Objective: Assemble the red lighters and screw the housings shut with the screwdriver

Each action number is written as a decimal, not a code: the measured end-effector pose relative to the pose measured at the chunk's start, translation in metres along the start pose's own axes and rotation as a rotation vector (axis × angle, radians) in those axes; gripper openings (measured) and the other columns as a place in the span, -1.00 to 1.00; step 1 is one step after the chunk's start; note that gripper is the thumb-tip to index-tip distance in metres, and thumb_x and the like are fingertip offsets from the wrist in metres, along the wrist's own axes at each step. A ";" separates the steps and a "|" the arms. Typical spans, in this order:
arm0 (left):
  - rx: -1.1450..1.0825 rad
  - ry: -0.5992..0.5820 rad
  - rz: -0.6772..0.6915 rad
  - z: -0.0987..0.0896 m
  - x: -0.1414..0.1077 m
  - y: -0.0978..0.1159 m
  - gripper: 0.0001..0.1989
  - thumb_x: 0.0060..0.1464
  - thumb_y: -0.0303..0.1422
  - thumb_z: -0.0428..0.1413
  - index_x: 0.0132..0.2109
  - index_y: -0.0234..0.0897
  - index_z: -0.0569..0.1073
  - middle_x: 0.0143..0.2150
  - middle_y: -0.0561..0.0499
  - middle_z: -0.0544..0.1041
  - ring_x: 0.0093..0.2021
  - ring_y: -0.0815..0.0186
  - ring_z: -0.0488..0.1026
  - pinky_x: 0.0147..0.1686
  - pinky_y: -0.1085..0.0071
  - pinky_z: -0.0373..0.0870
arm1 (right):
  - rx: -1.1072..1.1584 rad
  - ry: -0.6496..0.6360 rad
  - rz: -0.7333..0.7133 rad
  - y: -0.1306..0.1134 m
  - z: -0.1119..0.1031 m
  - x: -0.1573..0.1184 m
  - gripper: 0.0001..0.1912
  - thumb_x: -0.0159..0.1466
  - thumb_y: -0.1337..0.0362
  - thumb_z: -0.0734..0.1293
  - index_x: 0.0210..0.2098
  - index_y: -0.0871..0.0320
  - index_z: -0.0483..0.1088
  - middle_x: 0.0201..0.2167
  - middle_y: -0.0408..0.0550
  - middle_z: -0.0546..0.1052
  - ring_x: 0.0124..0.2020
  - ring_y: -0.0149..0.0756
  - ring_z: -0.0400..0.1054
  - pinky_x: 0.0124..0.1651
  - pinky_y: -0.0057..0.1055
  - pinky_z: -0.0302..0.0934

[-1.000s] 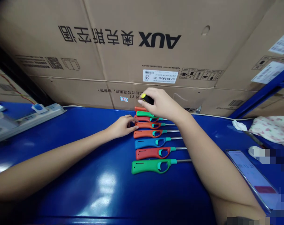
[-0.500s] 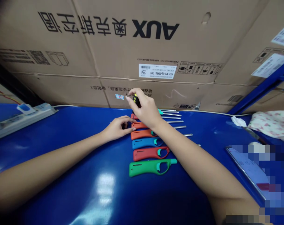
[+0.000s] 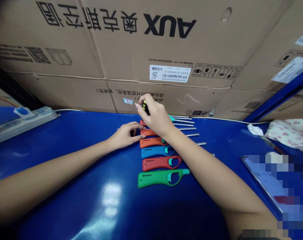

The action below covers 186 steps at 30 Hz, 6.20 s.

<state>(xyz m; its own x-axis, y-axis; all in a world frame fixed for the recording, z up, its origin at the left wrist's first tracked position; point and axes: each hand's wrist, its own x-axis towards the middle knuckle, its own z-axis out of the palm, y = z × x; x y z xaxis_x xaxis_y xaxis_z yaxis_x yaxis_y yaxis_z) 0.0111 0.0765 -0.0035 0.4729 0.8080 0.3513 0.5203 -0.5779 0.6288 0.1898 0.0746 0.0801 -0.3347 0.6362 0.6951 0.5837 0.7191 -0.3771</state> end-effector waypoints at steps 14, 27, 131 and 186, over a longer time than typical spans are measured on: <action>0.031 0.010 0.041 0.001 -0.001 0.004 -0.74 0.14 -0.31 0.23 -0.06 -0.37 0.56 -0.18 -0.06 0.51 -0.40 0.36 0.39 -0.32 0.39 0.38 | -0.462 -0.170 0.109 -0.023 -0.009 0.014 -0.57 0.37 -0.10 0.20 -0.27 0.15 0.41 -0.52 -0.04 0.50 -0.46 -0.21 0.39 -0.38 -0.39 0.09; 0.055 0.004 0.042 0.002 -0.002 0.006 -0.75 0.16 -0.34 0.20 -0.03 -0.34 0.57 -0.13 -0.06 0.51 -0.42 0.39 0.36 -0.38 0.42 0.35 | -0.508 -0.473 -0.008 -0.039 -0.033 0.029 -0.70 0.40 0.16 0.11 -0.17 0.20 0.38 -0.32 0.12 0.59 -0.36 -0.09 0.46 -0.37 -0.32 0.10; 0.035 -0.036 0.057 -0.005 0.000 0.008 -0.86 0.14 -0.34 0.22 -0.19 -0.30 0.46 -0.30 0.05 0.54 -0.46 0.41 0.40 -0.41 0.47 0.30 | -0.503 -0.414 0.014 -0.019 -0.037 0.022 -0.63 0.37 0.12 0.15 0.06 0.20 0.30 -0.26 0.05 0.61 -0.35 -0.08 0.46 -0.36 -0.31 0.14; 0.016 -0.037 0.084 -0.005 0.001 0.007 -0.88 0.15 -0.34 0.21 -0.20 -0.28 0.45 -0.27 0.05 0.55 -0.43 0.40 0.42 -0.36 0.47 0.34 | -0.383 -0.365 -0.023 -0.009 -0.037 0.022 -0.70 0.33 0.12 0.19 -0.06 0.15 0.34 -0.33 0.01 0.58 -0.42 -0.14 0.40 -0.36 -0.32 0.10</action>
<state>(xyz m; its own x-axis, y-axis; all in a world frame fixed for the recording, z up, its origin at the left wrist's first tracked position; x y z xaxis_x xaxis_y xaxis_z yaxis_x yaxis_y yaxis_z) 0.0110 0.0737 0.0045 0.5416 0.7517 0.3763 0.4886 -0.6458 0.5867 0.2043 0.0716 0.1208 -0.5463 0.7265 0.4168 0.7789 0.6237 -0.0661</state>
